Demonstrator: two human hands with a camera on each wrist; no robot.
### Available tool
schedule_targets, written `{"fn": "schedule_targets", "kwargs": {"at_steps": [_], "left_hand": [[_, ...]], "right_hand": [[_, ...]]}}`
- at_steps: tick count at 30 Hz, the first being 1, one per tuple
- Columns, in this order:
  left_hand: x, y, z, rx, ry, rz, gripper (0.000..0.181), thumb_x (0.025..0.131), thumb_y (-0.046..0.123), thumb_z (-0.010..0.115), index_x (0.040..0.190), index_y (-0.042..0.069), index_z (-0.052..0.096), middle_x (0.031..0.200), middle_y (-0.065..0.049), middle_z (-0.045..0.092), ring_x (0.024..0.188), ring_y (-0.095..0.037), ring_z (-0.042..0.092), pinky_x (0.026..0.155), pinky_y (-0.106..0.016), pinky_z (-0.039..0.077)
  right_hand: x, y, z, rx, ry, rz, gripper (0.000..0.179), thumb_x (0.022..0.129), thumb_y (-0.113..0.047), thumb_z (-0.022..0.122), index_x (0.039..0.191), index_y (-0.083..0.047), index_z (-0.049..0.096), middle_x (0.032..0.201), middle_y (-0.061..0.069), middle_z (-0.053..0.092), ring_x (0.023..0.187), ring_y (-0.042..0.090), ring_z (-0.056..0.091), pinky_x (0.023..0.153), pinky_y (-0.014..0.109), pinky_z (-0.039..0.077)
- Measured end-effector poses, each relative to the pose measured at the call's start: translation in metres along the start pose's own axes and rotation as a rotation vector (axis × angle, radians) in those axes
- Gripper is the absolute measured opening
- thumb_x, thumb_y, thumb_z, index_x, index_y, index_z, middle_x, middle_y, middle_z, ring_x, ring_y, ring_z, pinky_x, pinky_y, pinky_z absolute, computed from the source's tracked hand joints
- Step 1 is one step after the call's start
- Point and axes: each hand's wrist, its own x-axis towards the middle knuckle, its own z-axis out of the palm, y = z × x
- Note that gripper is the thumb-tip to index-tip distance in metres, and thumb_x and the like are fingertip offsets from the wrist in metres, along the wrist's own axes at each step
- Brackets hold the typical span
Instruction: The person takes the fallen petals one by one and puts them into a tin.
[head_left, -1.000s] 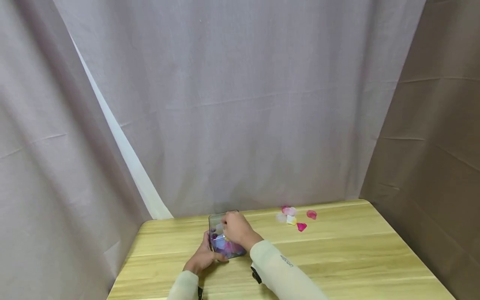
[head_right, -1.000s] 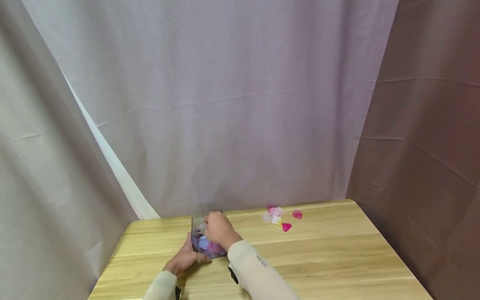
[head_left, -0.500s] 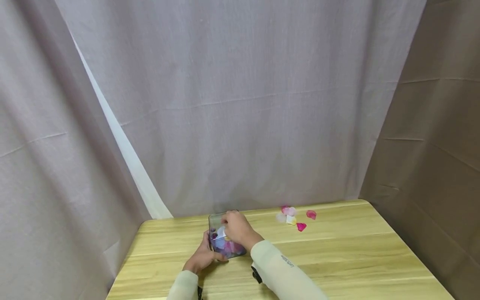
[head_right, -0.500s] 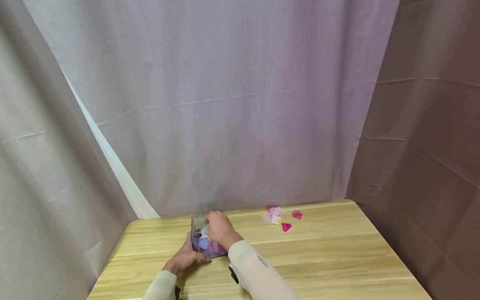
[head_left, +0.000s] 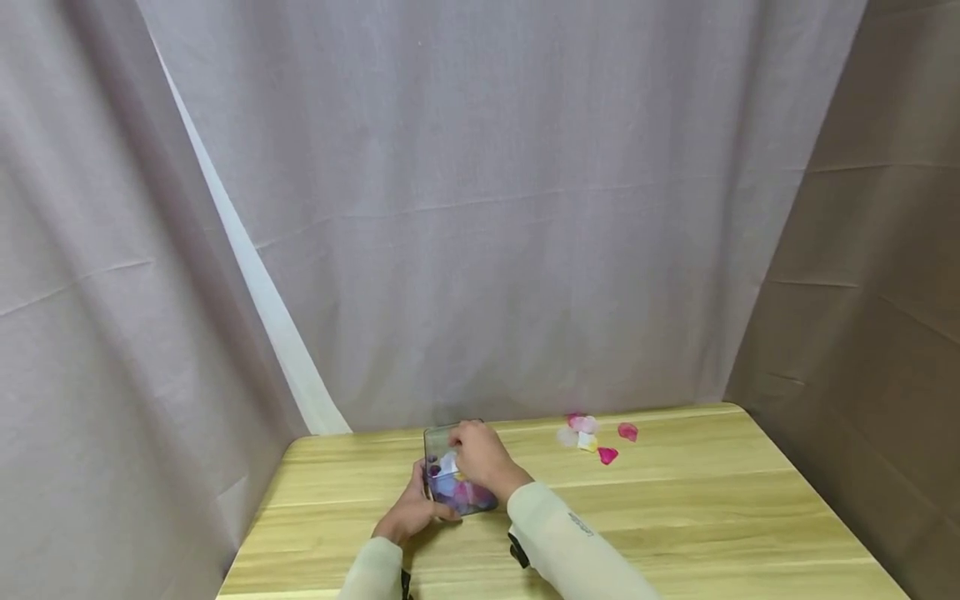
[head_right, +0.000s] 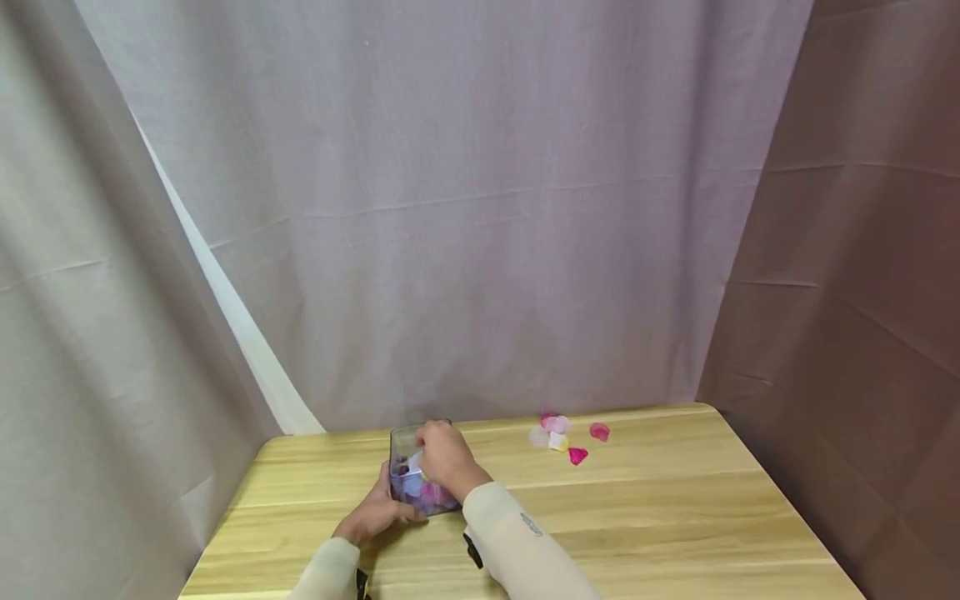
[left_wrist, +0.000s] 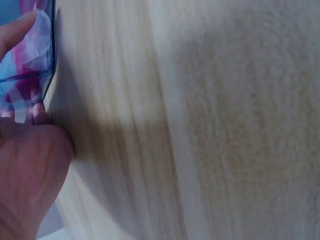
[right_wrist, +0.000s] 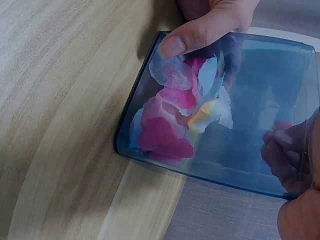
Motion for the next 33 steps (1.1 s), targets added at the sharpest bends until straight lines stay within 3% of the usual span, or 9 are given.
{"fn": "schedule_targets", "kwargs": {"at_steps": [13,20,23,27,31,33], "left_hand": [[0.000,0.003,0.002,0.001,0.018,-0.002,0.114,0.066,-0.001,0.088,0.160,0.012,0.025,0.162,-0.021,0.044,0.145,-0.042,0.043,0.128,-0.074,0.015],[0.000,0.004,0.001,0.007,0.021,-0.018,0.114,0.066,0.000,0.089,0.160,0.013,0.025,0.165,-0.021,0.039,0.152,-0.046,0.035,0.129,-0.075,0.011],[0.000,0.003,0.002,-0.002,0.014,-0.013,0.115,0.066,-0.001,0.088,0.161,0.012,0.025,0.167,-0.023,0.036,0.154,-0.049,0.031,0.128,-0.077,0.008],[-0.001,0.001,0.003,-0.008,-0.002,-0.004,0.116,0.065,-0.001,0.088,0.161,0.012,0.024,0.167,-0.025,0.036,0.154,-0.052,0.030,0.127,-0.079,0.005],[-0.001,0.001,0.002,-0.019,-0.010,0.012,0.117,0.065,-0.003,0.087,0.161,0.012,0.023,0.165,-0.026,0.038,0.152,-0.053,0.033,0.125,-0.081,0.004],[-0.001,0.002,0.001,-0.027,-0.009,0.017,0.117,0.064,-0.004,0.087,0.161,0.012,0.024,0.166,-0.026,0.037,0.152,-0.053,0.032,0.125,-0.081,0.004]], "right_hand": [[-0.001,0.002,-0.001,0.029,0.023,0.002,0.019,0.097,-0.001,0.065,0.105,-0.006,0.081,0.104,0.006,0.078,0.103,0.027,0.071,0.096,0.041,0.061],[-0.008,0.006,-0.009,0.268,0.030,0.006,0.021,0.105,-0.009,0.062,0.119,-0.009,0.077,0.116,0.006,0.075,0.107,0.024,0.071,0.094,0.040,0.062],[-0.024,0.004,-0.020,0.333,0.079,-0.028,0.023,0.106,-0.017,0.064,0.126,-0.012,0.075,0.125,0.004,0.073,0.110,0.023,0.070,0.095,0.040,0.062],[-0.061,0.000,-0.034,0.292,0.188,-0.101,0.024,0.101,-0.017,0.070,0.124,-0.016,0.076,0.124,-0.001,0.073,0.113,0.016,0.068,0.097,0.039,0.061],[-0.097,-0.002,-0.043,0.253,0.254,-0.159,0.026,0.097,-0.015,0.075,0.122,-0.016,0.076,0.116,-0.006,0.073,0.104,0.007,0.064,0.089,0.029,0.060],[-0.110,-0.001,-0.046,0.246,0.254,-0.144,0.026,0.096,-0.015,0.077,0.122,-0.016,0.076,0.114,-0.007,0.073,0.100,0.004,0.062,0.083,0.024,0.059]]}}
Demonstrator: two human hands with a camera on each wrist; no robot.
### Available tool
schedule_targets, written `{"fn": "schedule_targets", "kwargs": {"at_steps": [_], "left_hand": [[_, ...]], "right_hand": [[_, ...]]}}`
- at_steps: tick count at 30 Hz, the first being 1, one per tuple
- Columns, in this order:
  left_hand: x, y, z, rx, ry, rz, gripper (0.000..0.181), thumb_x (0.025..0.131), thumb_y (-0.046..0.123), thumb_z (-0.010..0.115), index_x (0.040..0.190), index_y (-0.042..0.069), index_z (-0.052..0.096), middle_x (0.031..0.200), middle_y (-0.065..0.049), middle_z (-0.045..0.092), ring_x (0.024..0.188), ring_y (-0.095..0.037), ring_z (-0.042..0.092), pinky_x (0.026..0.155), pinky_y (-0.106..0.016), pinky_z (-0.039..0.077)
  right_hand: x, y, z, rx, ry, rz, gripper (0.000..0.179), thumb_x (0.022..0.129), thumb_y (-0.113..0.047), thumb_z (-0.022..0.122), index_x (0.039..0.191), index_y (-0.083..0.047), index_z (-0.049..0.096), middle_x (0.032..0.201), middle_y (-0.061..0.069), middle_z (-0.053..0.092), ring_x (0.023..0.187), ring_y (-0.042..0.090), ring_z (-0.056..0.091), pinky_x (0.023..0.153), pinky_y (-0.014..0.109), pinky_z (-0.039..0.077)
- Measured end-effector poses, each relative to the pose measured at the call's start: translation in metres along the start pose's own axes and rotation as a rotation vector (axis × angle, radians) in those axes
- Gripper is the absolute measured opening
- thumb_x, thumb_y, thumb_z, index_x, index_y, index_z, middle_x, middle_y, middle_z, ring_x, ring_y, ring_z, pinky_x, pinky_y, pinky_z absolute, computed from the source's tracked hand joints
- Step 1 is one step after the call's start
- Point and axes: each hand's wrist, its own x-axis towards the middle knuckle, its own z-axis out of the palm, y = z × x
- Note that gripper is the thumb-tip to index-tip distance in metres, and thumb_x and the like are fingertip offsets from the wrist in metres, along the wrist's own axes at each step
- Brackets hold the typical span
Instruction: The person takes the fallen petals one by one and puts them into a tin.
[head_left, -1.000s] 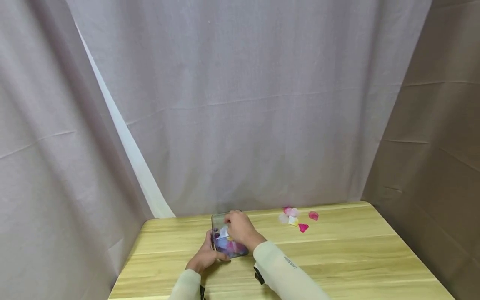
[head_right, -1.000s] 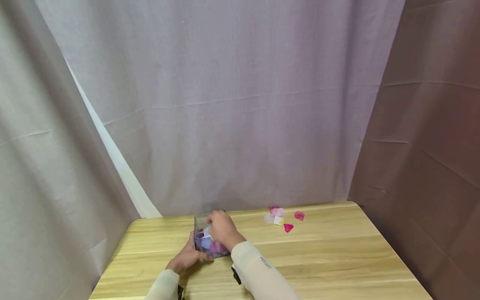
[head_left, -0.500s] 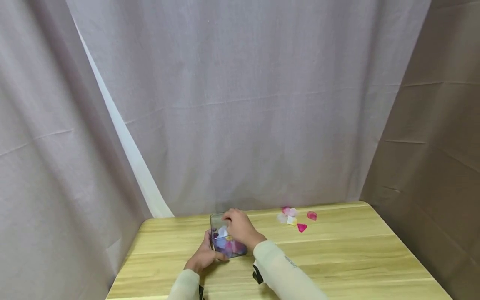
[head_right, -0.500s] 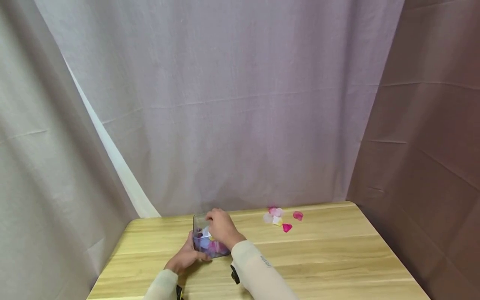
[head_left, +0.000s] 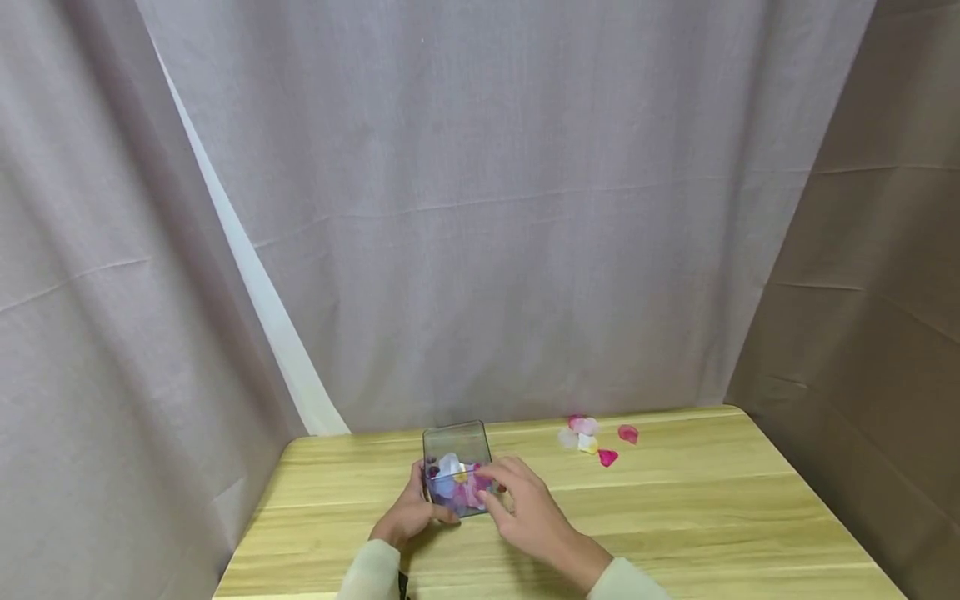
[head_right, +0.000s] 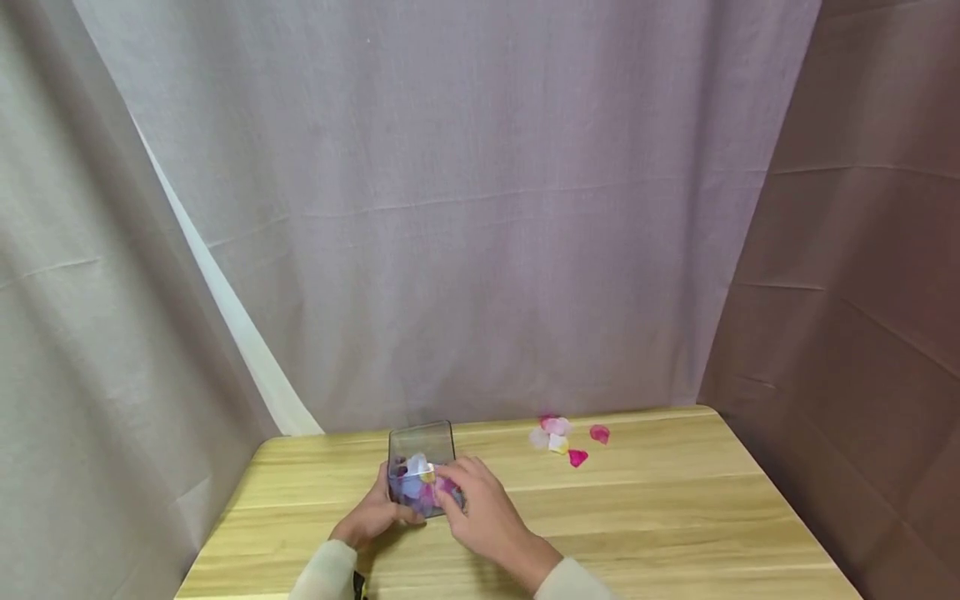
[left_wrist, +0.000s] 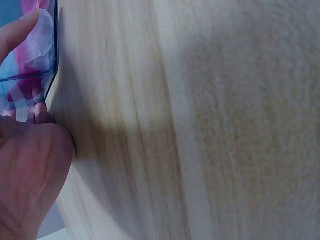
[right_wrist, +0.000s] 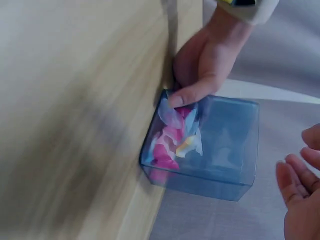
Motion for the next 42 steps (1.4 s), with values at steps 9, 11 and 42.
{"fn": "schedule_targets", "kwargs": {"at_steps": [9,11,42], "left_hand": [[0.003,-0.004,-0.001,-0.010,-0.008,-0.004,0.114,0.063,-0.005,0.086,0.159,0.012,0.026,0.168,-0.024,0.034,0.154,-0.052,0.029,0.127,-0.078,0.003],[0.003,-0.004,-0.002,-0.014,-0.008,-0.008,0.114,0.063,-0.006,0.086,0.159,0.012,0.026,0.168,-0.024,0.034,0.154,-0.052,0.029,0.127,-0.078,0.003],[0.001,0.001,-0.004,0.003,-0.012,-0.018,0.116,0.065,-0.006,0.085,0.161,0.010,0.023,0.167,-0.024,0.036,0.155,-0.054,0.027,0.127,-0.079,0.003]], "right_hand": [[-0.014,0.068,-0.012,-0.229,-0.019,0.225,0.022,0.091,-0.007,0.078,0.113,-0.005,0.076,0.114,0.007,0.074,0.109,0.025,0.068,0.099,0.043,0.060],[-0.014,0.100,-0.015,-0.293,-0.021,0.260,0.025,0.090,-0.006,0.078,0.115,0.000,0.075,0.117,0.012,0.074,0.114,0.032,0.068,0.103,0.048,0.059],[-0.009,0.217,-0.045,-0.340,-0.085,0.404,0.010,0.100,0.000,0.064,0.100,0.001,0.074,0.099,0.015,0.073,0.096,0.035,0.071,0.088,0.052,0.061]]}}
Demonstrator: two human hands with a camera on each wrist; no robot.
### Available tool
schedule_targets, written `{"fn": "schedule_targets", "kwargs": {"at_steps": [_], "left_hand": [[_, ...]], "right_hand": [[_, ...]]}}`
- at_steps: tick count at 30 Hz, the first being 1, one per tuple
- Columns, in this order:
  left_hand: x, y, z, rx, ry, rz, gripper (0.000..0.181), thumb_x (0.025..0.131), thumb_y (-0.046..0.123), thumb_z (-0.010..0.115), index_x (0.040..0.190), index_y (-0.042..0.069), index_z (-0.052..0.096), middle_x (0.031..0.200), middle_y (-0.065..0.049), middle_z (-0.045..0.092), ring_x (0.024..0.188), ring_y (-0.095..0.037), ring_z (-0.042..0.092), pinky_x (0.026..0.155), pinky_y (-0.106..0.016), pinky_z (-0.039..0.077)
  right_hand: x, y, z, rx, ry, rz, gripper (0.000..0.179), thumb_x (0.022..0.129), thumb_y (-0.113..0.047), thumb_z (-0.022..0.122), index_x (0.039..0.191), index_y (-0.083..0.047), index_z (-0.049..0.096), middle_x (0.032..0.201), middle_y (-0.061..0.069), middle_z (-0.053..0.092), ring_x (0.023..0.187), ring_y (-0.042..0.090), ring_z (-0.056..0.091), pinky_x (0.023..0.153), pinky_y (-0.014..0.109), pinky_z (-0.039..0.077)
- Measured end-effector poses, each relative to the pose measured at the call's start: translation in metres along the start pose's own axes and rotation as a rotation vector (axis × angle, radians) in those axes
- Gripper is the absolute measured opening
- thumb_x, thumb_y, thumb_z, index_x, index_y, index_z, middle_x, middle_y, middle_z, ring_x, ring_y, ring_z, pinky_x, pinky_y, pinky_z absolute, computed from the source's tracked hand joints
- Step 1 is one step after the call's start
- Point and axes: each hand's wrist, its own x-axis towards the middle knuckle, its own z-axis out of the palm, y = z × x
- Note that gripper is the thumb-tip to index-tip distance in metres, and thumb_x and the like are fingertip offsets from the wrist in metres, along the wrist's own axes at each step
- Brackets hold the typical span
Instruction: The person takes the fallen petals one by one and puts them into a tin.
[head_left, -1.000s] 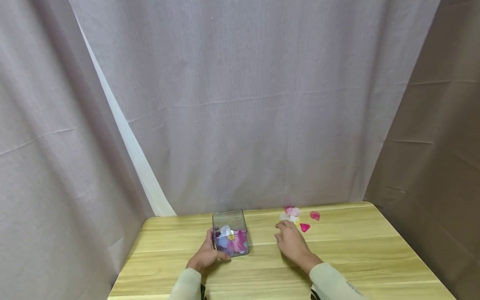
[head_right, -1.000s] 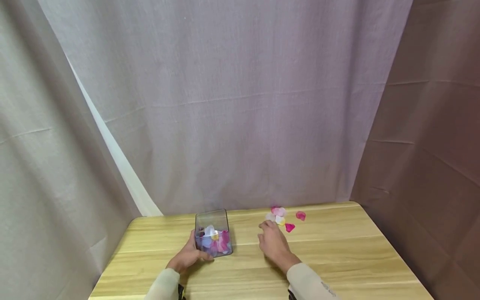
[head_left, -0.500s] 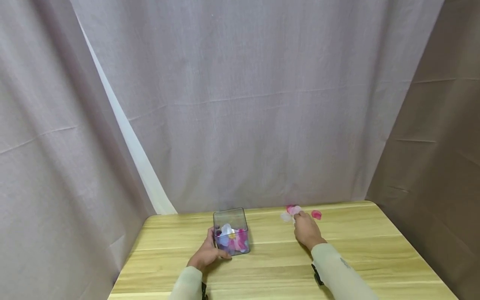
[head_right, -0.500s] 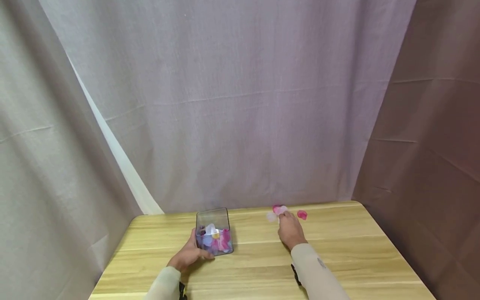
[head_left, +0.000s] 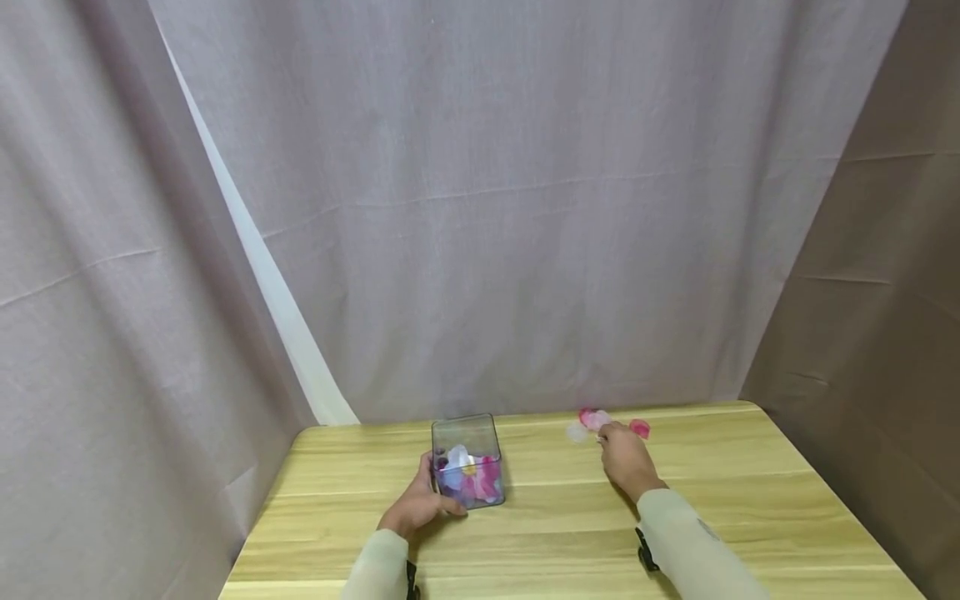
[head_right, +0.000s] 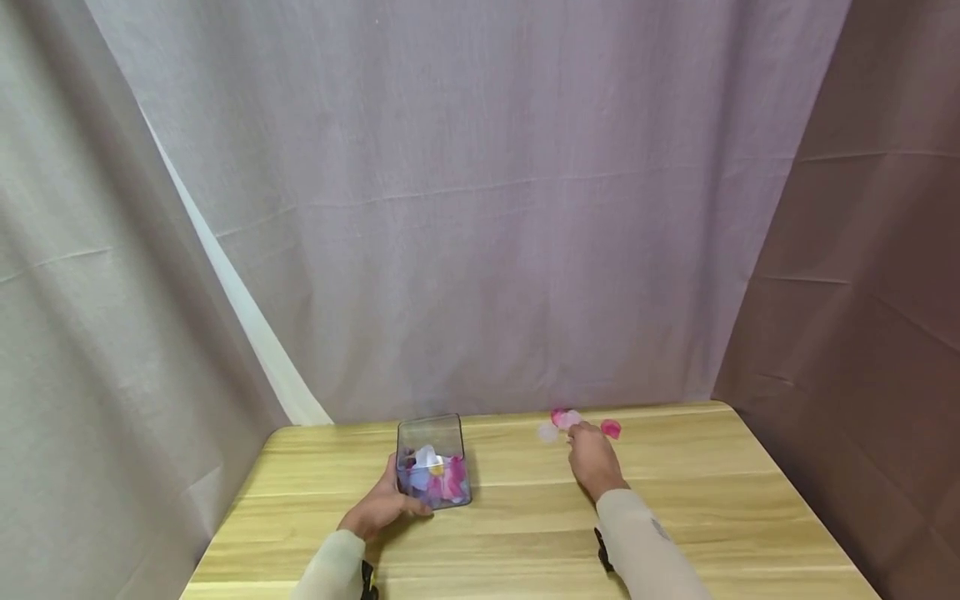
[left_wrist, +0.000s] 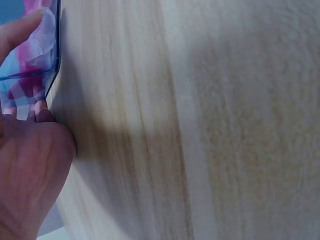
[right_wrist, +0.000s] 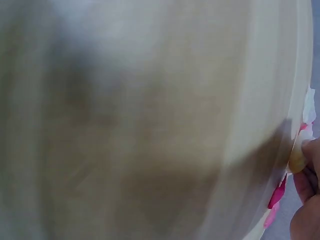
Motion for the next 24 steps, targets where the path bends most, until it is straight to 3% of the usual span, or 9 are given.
{"fn": "schedule_targets", "kwargs": {"at_steps": [7,9,12,17,24], "left_hand": [[0.001,-0.002,-0.001,-0.007,-0.008,-0.004,0.120,0.064,-0.006,0.085,0.163,0.012,0.021,0.169,-0.026,0.033,0.153,-0.053,0.031,0.127,-0.079,0.004],[0.001,-0.002,-0.001,-0.009,-0.006,-0.003,0.119,0.064,-0.006,0.085,0.163,0.011,0.021,0.168,-0.025,0.034,0.154,-0.052,0.030,0.127,-0.078,0.004],[0.001,-0.001,0.001,-0.010,0.000,-0.001,0.118,0.064,-0.007,0.085,0.162,0.010,0.022,0.168,-0.025,0.036,0.155,-0.052,0.028,0.128,-0.077,0.003],[0.000,0.000,0.002,-0.010,0.002,0.000,0.118,0.064,-0.008,0.085,0.162,0.010,0.021,0.167,-0.026,0.036,0.154,-0.052,0.029,0.128,-0.077,0.005],[0.000,0.000,0.002,-0.022,-0.002,-0.002,0.118,0.065,-0.008,0.084,0.162,0.011,0.021,0.168,-0.026,0.034,0.153,-0.053,0.030,0.127,-0.078,0.004]], "right_hand": [[-0.010,-0.019,-0.007,0.126,0.173,-0.054,0.012,0.099,-0.002,0.068,0.107,0.001,0.076,0.105,0.018,0.079,0.103,0.040,0.075,0.093,0.058,0.061],[-0.015,-0.031,-0.013,0.172,0.221,-0.055,0.013,0.099,-0.002,0.069,0.109,0.000,0.078,0.104,0.017,0.081,0.098,0.035,0.077,0.088,0.054,0.063],[-0.022,-0.051,-0.025,0.261,0.265,-0.033,0.013,0.098,-0.004,0.072,0.108,-0.002,0.080,0.097,0.013,0.082,0.084,0.017,0.072,0.075,0.037,0.062],[-0.032,-0.083,-0.044,0.415,0.265,0.008,0.011,0.098,-0.009,0.074,0.105,-0.006,0.081,0.096,0.009,0.081,0.078,-0.003,0.059,0.070,0.018,0.052],[-0.033,-0.131,-0.047,0.485,0.183,-0.036,0.009,0.099,-0.011,0.074,0.104,-0.011,0.081,0.092,0.001,0.079,0.082,0.000,0.061,0.072,0.020,0.053]]}}
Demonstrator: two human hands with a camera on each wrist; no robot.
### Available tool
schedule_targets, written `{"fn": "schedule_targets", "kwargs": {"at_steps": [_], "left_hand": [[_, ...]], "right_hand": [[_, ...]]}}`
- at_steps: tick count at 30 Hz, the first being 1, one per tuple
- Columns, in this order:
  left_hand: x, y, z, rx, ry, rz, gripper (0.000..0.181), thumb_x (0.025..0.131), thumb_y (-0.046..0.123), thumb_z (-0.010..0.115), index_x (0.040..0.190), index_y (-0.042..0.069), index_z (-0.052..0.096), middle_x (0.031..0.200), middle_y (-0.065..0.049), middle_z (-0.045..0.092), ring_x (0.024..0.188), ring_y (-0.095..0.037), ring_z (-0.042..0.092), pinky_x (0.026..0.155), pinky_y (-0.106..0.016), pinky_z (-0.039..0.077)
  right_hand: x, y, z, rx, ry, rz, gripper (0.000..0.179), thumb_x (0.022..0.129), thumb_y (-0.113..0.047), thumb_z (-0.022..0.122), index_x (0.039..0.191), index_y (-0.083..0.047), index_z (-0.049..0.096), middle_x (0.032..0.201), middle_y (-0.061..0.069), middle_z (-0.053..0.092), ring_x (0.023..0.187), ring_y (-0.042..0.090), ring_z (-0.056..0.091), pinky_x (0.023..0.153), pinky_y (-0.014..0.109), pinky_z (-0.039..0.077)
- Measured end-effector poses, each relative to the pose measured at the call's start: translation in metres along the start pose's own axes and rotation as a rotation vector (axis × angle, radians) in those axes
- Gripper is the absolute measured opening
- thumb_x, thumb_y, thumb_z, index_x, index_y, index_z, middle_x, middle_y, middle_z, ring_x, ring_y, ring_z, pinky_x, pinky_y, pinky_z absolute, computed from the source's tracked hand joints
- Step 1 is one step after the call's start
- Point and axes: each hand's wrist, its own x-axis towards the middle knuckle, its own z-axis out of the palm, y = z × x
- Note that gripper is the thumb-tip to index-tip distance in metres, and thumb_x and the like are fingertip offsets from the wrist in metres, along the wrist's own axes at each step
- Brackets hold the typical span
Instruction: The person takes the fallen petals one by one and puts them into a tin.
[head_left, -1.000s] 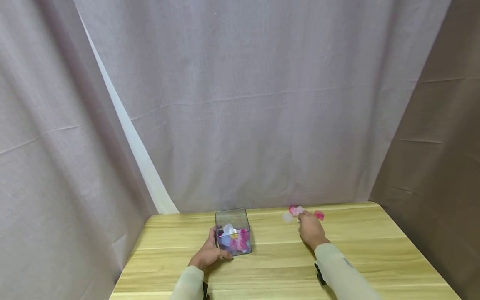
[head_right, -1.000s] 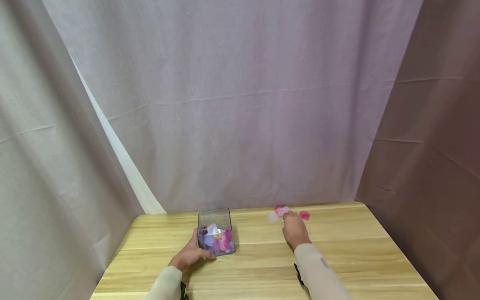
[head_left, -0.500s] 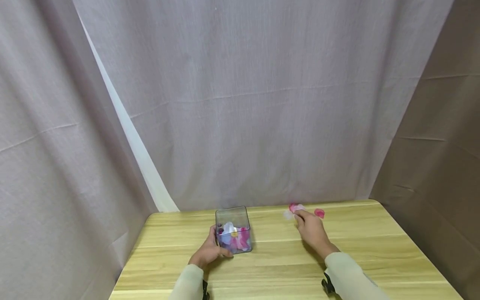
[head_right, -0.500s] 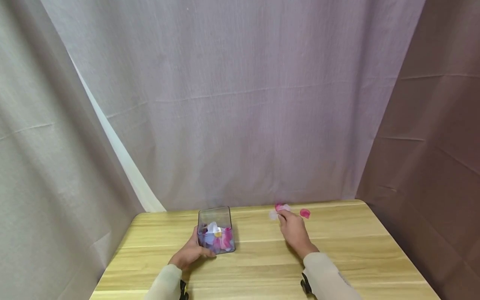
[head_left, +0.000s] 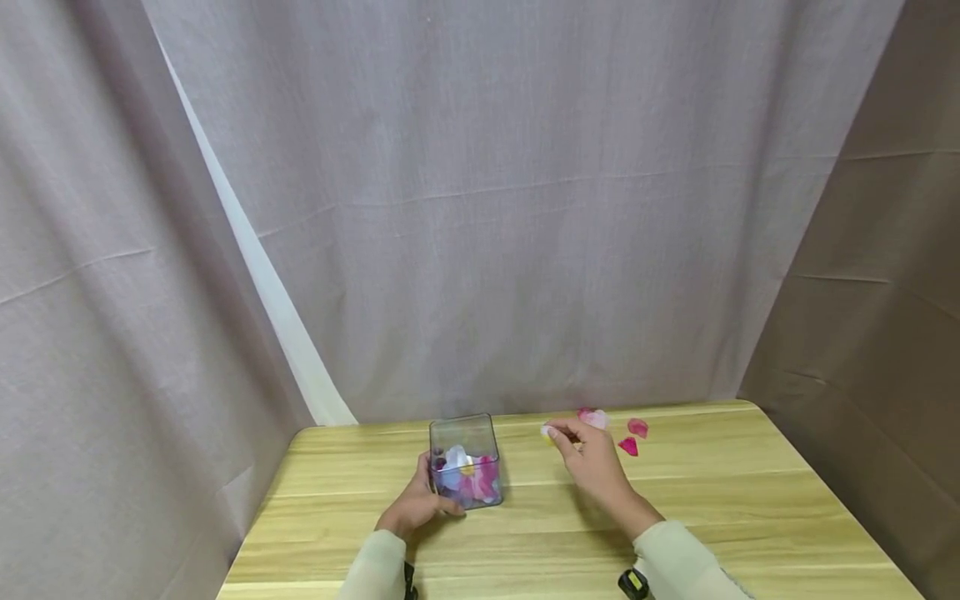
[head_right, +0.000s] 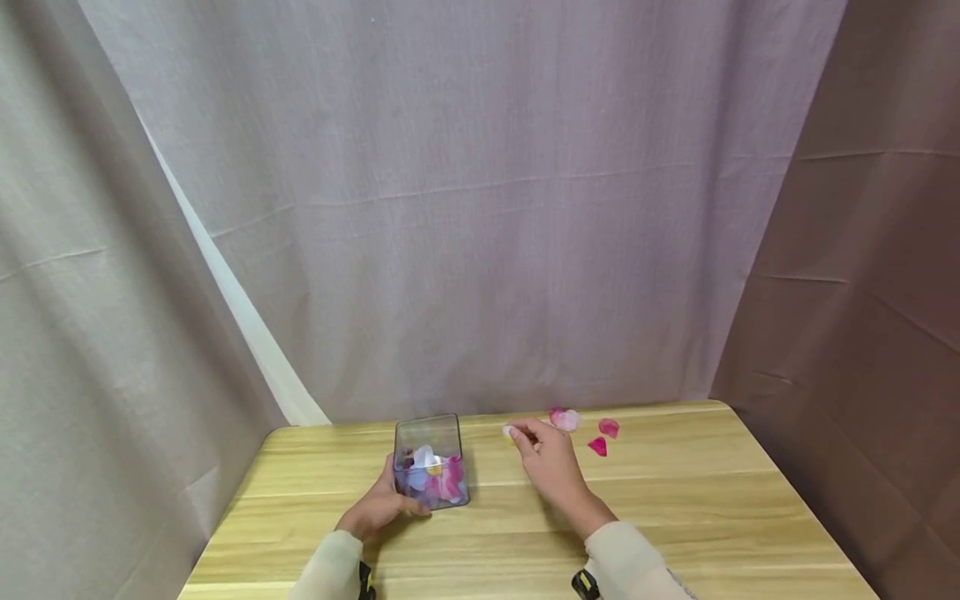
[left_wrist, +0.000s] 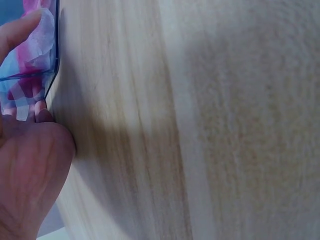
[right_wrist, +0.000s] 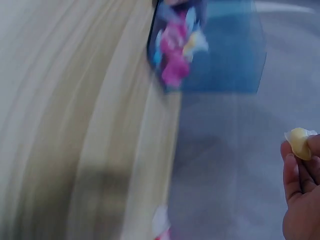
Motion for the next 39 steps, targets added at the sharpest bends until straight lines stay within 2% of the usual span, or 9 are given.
{"fn": "schedule_targets", "kwargs": {"at_steps": [6,13,17,21,24,28,34,37,39], "left_hand": [[0.002,-0.004,0.002,0.003,-0.005,0.014,0.116,0.065,-0.007,0.086,0.161,0.009,0.023,0.165,-0.025,0.038,0.154,-0.051,0.029,0.128,-0.077,0.003],[-0.001,-0.003,-0.003,0.014,0.009,0.017,0.119,0.065,-0.005,0.087,0.162,0.009,0.020,0.158,-0.022,0.046,0.143,-0.039,0.045,0.130,-0.071,0.016],[-0.001,-0.003,-0.005,0.022,0.016,0.006,0.121,0.065,-0.004,0.087,0.164,0.013,0.019,0.155,-0.020,0.049,0.139,-0.036,0.049,0.129,-0.070,0.020],[0.000,-0.002,-0.002,0.019,0.008,0.000,0.119,0.066,-0.003,0.087,0.163,0.014,0.021,0.160,-0.020,0.045,0.145,-0.040,0.043,0.129,-0.074,0.013],[0.002,-0.003,0.001,0.017,-0.001,-0.007,0.117,0.067,-0.001,0.087,0.162,0.014,0.022,0.163,-0.020,0.043,0.147,-0.041,0.040,0.129,-0.074,0.011],[0.003,-0.006,0.003,0.020,0.002,-0.005,0.117,0.065,-0.003,0.088,0.161,0.015,0.024,0.161,-0.019,0.044,0.146,-0.039,0.042,0.129,-0.073,0.013],[0.000,-0.006,0.001,0.034,0.000,-0.007,0.120,0.065,-0.002,0.088,0.162,0.015,0.021,0.159,-0.020,0.046,0.143,-0.038,0.046,0.128,-0.074,0.015],[-0.001,-0.003,-0.001,0.043,-0.001,-0.008,0.120,0.066,0.000,0.089,0.163,0.016,0.020,0.156,-0.020,0.048,0.140,-0.037,0.049,0.128,-0.073,0.018],[0.000,-0.003,-0.002,0.056,0.003,-0.005,0.119,0.066,0.001,0.090,0.162,0.016,0.021,0.154,-0.019,0.050,0.137,-0.034,0.051,0.127,-0.070,0.023]], "right_hand": [[0.006,-0.033,0.038,0.017,-0.102,-0.078,0.009,0.099,-0.011,0.074,0.104,-0.014,0.082,0.090,-0.004,0.079,0.084,0.004,0.065,0.071,0.021,0.054],[0.029,-0.059,0.093,-0.163,-0.271,-0.259,0.012,0.103,-0.014,0.069,0.108,-0.012,0.080,0.105,0.001,0.079,0.097,0.016,0.073,0.085,0.034,0.063],[0.041,-0.064,0.115,-0.240,-0.349,-0.315,0.012,0.103,-0.012,0.068,0.106,-0.008,0.079,0.102,0.003,0.079,0.093,0.016,0.073,0.082,0.032,0.062],[0.045,-0.059,0.126,-0.290,-0.429,-0.277,0.012,0.102,-0.012,0.069,0.094,-0.008,0.078,0.080,-0.002,0.071,0.071,0.008,0.059,0.065,0.024,0.050],[0.044,-0.054,0.128,-0.354,-0.460,-0.232,0.016,0.102,-0.014,0.068,0.088,-0.010,0.075,0.069,-0.006,0.061,0.063,0.008,0.048,0.061,0.024,0.041],[0.042,-0.052,0.129,-0.410,-0.473,-0.193,0.013,0.102,-0.018,0.068,0.092,-0.015,0.076,0.075,-0.007,0.067,0.068,0.008,0.053,0.065,0.027,0.047],[0.041,-0.057,0.130,-0.426,-0.487,-0.160,0.015,0.103,-0.021,0.066,0.104,-0.016,0.080,0.089,-0.006,0.077,0.076,0.008,0.062,0.073,0.030,0.055],[0.042,-0.057,0.132,-0.416,-0.477,-0.162,0.015,0.102,-0.020,0.065,0.098,-0.016,0.079,0.079,-0.006,0.072,0.069,0.009,0.057,0.069,0.029,0.051],[0.043,-0.057,0.133,-0.424,-0.465,-0.173,0.016,0.101,-0.020,0.065,0.100,-0.016,0.080,0.082,-0.005,0.075,0.073,0.011,0.063,0.072,0.030,0.055]]}}
